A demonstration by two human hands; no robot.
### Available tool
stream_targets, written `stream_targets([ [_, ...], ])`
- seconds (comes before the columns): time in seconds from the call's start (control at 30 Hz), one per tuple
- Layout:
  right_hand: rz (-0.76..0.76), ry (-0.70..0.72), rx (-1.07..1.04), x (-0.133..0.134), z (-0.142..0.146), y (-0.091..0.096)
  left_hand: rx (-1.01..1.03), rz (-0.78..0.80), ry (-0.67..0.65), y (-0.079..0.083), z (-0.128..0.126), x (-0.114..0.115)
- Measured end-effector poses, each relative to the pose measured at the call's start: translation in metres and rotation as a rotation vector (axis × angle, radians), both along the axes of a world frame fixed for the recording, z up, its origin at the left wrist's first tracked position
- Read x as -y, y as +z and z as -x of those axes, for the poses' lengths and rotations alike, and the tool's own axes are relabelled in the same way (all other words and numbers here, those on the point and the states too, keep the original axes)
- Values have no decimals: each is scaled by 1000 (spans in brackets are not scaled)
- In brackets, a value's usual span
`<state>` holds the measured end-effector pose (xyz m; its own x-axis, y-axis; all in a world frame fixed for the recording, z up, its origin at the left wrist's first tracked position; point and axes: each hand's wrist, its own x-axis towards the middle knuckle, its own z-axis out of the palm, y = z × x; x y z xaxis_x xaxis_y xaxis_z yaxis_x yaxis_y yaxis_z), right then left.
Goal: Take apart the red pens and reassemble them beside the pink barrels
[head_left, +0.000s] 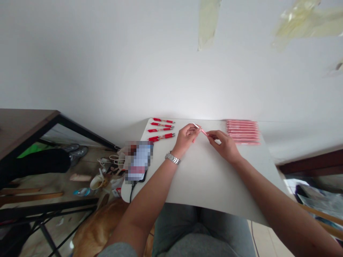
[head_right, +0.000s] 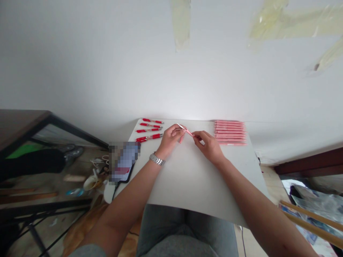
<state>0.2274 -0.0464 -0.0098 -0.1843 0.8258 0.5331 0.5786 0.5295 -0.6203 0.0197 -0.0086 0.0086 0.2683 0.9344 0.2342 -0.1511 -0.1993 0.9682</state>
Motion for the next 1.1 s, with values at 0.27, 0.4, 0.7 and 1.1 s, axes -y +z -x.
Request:
stream_targets([
  [0.27, 26, -108, -74, -2, -3, -1, -320, -243, 311, 0, 12, -5],
  [0.4, 16, -127, -97, -2, -3, 1, -613, -405, 346, -4, 16, -5],
  [0.7, 25, -146, -109, -3, -4, 2, -913, -464, 344, -12, 22, -5],
  [1.1, 29, -153, -97, -3, -6, 0, -1036, -493, 183, -4, 27, -3],
])
